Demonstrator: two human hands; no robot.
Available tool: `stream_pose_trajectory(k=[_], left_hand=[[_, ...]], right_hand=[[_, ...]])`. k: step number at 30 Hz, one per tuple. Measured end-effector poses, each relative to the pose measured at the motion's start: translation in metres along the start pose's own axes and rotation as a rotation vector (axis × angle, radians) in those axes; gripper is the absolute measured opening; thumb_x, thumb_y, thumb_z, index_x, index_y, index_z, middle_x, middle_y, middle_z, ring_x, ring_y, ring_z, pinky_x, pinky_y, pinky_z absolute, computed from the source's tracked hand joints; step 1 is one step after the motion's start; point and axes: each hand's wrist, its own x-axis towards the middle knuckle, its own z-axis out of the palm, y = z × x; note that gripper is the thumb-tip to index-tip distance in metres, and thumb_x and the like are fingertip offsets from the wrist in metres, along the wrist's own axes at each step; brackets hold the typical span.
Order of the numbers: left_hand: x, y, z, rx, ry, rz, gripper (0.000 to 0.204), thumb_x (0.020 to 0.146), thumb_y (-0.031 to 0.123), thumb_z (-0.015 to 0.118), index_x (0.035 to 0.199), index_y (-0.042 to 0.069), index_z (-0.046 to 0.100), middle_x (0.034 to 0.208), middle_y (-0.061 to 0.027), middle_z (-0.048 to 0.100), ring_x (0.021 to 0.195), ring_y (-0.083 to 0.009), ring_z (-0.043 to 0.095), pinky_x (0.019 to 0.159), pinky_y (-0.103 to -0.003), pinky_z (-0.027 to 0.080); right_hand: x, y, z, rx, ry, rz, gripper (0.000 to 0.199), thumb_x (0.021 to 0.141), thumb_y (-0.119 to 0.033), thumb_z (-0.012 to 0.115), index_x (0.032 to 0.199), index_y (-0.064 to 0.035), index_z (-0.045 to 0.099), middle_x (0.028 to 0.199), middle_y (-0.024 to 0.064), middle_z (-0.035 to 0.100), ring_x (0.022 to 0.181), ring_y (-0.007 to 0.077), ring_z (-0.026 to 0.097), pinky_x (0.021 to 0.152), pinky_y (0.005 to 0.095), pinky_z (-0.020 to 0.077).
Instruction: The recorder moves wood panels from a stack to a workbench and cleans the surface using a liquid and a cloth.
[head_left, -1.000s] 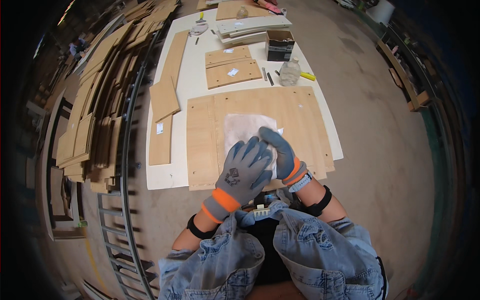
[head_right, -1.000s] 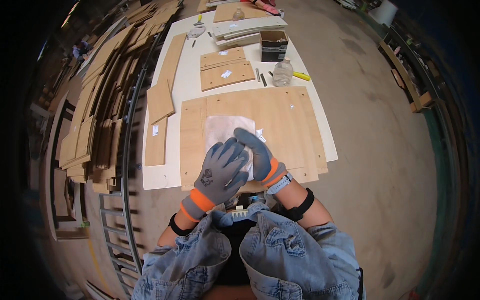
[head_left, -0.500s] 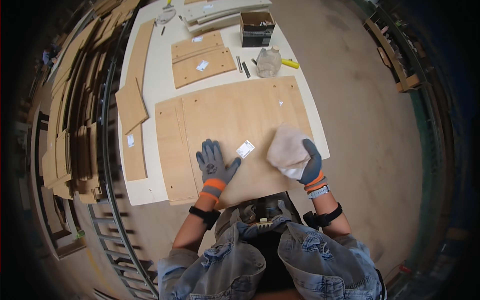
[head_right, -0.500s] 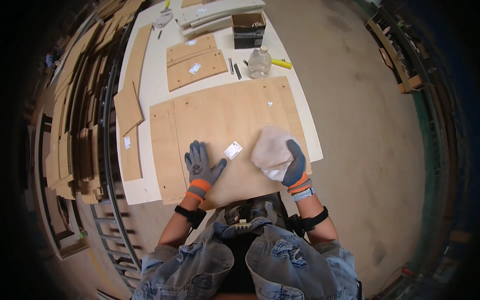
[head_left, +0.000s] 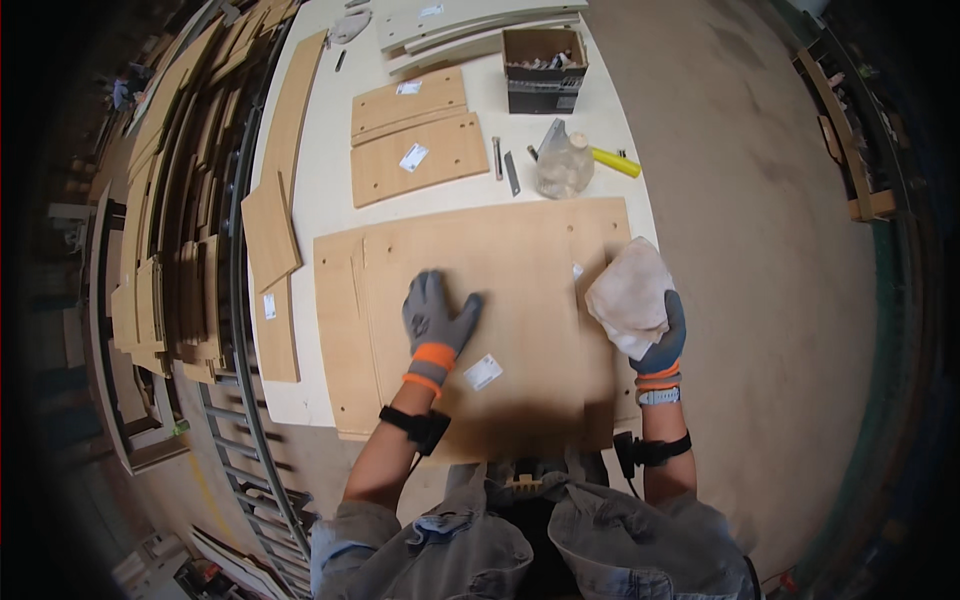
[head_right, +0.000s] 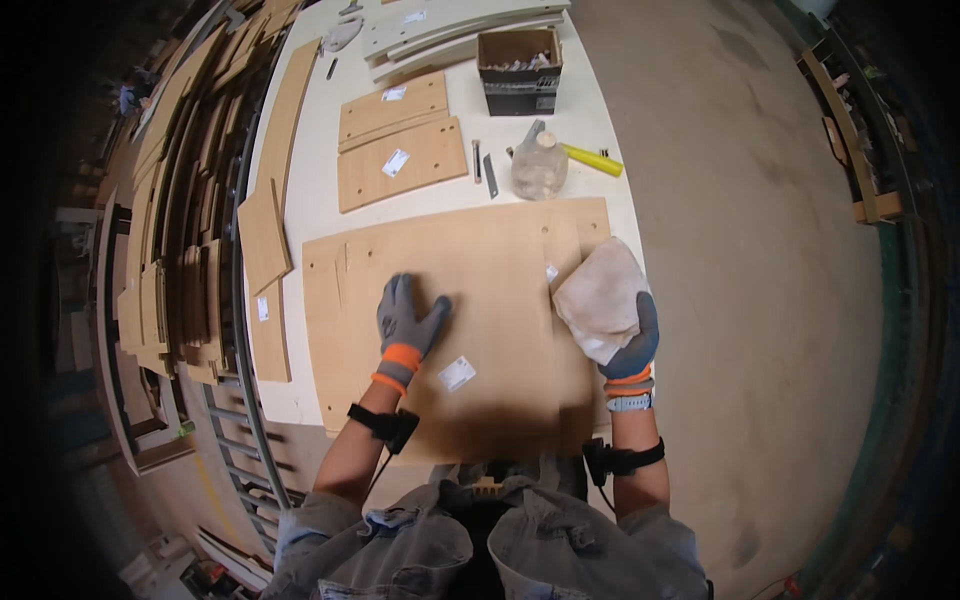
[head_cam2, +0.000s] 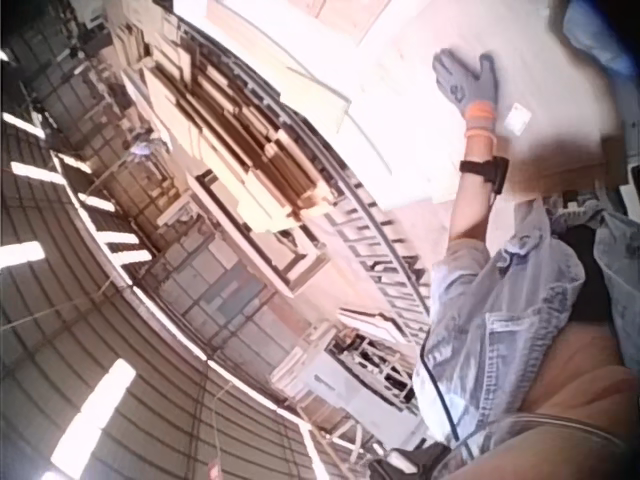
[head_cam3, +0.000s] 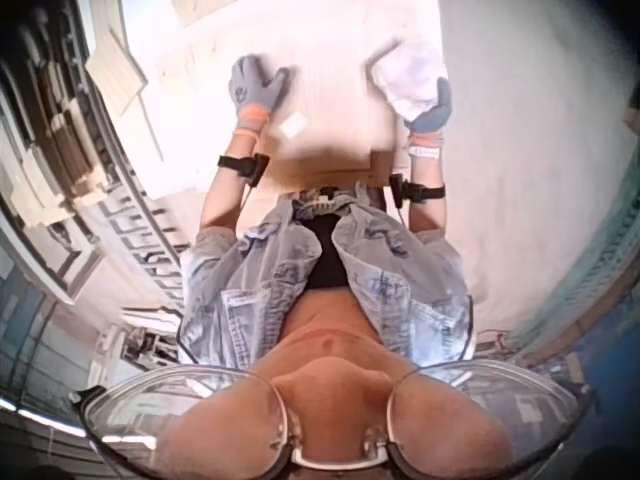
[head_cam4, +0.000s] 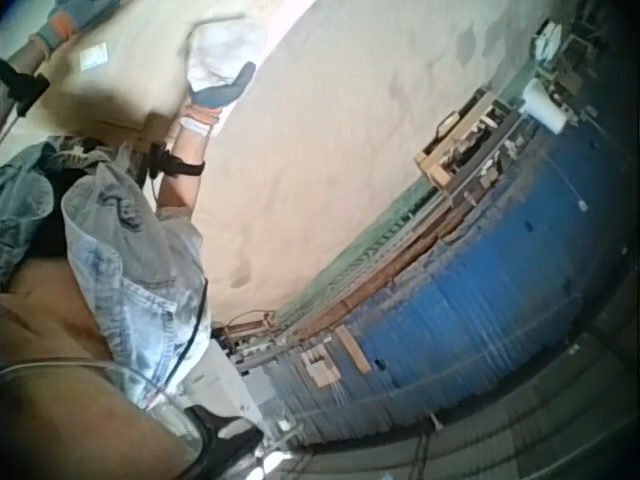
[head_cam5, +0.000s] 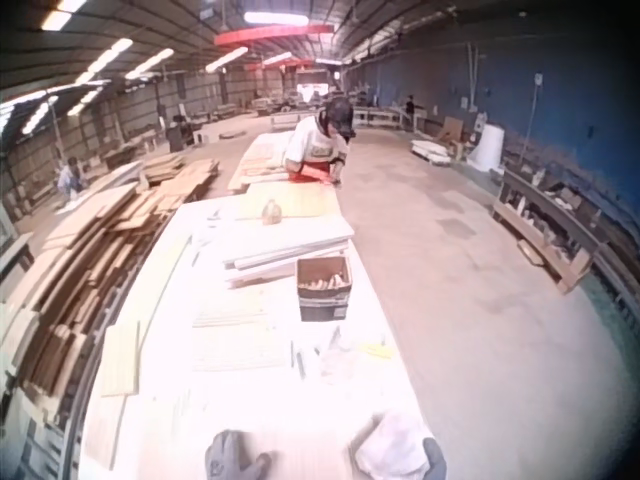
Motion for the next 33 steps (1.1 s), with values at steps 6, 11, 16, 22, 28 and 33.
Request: stream_pose_trajectory(k=[6, 11, 16, 22, 28, 33], left_hand=[[0.120, 0.129, 0.082, -0.314, 0.071, 0.150, 0.103, 0.064, 0.048, 0.076, 0.136, -0.008, 0.029, 0.141, -0.0259, 0.033, 0.133, -0.0387, 0.028, 0.111, -0.041, 0.024], [0.154, 0.166, 0.125, -0.300, 0.071, -0.007, 0.108, 0.061, 0.039, 0.082, 0.140, -0.007, 0.023, 0.143, -0.0239, 0.030, 0.131, -0.0356, 0.034, 0.109, -0.034, 0.030], [0.179, 0.144, 0.129, -0.306, -0.026, 0.021, 0.120, 0.052, 0.039, 0.087, 0.142, -0.006, 0.020, 0.142, -0.0225, 0.032, 0.131, -0.0336, 0.035, 0.109, -0.035, 0.032], [0.204, 0.119, 0.119, -0.191, -0.145, 0.210, 0.118, 0.052, 0.040, 0.086, 0.142, -0.004, 0.024, 0.134, -0.0222, 0.043, 0.124, -0.0339, 0.043, 0.107, -0.038, 0.034], [0.214, 0.131, 0.142, -0.247, -0.305, 0.113, 0.096, 0.056, 0.039, 0.085, 0.131, -0.001, 0.041, 0.123, -0.0190, 0.052, 0.117, -0.0304, 0.049, 0.102, -0.038, 0.039], [0.203, 0.136, 0.133, -0.668, -0.224, -0.098, 0.083, 0.058, 0.034, 0.089, 0.120, -0.001, 0.046, 0.116, -0.0159, 0.051, 0.109, -0.0228, 0.050, 0.094, -0.032, 0.045]], right_hand=[[-0.016, -0.038, -0.020, -0.073, 0.128, -0.046, 0.070, 0.088, -0.051, 0.051, 0.143, -0.0131, 0.033, 0.144, 0.0109, 0.038, 0.129, 0.0355, 0.038, 0.103, 0.0540, 0.0369], [-0.044, -0.072, -0.064, 0.119, 0.132, -0.151, 0.063, 0.091, -0.046, 0.050, 0.141, -0.0104, 0.038, 0.143, 0.0086, 0.042, 0.129, 0.0326, 0.041, 0.105, 0.0527, 0.0343], [-0.050, -0.084, -0.098, 0.265, 0.204, -0.116, 0.062, 0.090, -0.043, 0.053, 0.141, -0.0111, 0.038, 0.144, 0.0099, 0.041, 0.130, 0.0318, 0.040, 0.106, 0.0547, 0.0319], [0.005, -0.084, -0.063, 0.161, 0.112, 0.006, 0.065, 0.088, -0.044, 0.055, 0.142, -0.0114, 0.036, 0.143, 0.0101, 0.041, 0.130, 0.0323, 0.040, 0.106, 0.0527, 0.0331], [0.068, -0.086, -0.022, 0.085, -0.026, 0.034, 0.063, 0.090, -0.045, 0.050, 0.142, -0.0111, 0.036, 0.142, 0.0094, 0.043, 0.129, 0.0319, 0.041, 0.106, 0.0540, 0.0337], [0.054, -0.071, -0.010, 0.048, -0.040, -0.086, 0.064, 0.090, -0.045, 0.050, 0.142, -0.0114, 0.035, 0.141, 0.0101, 0.043, 0.129, 0.0330, 0.042, 0.105, 0.0539, 0.0341]])
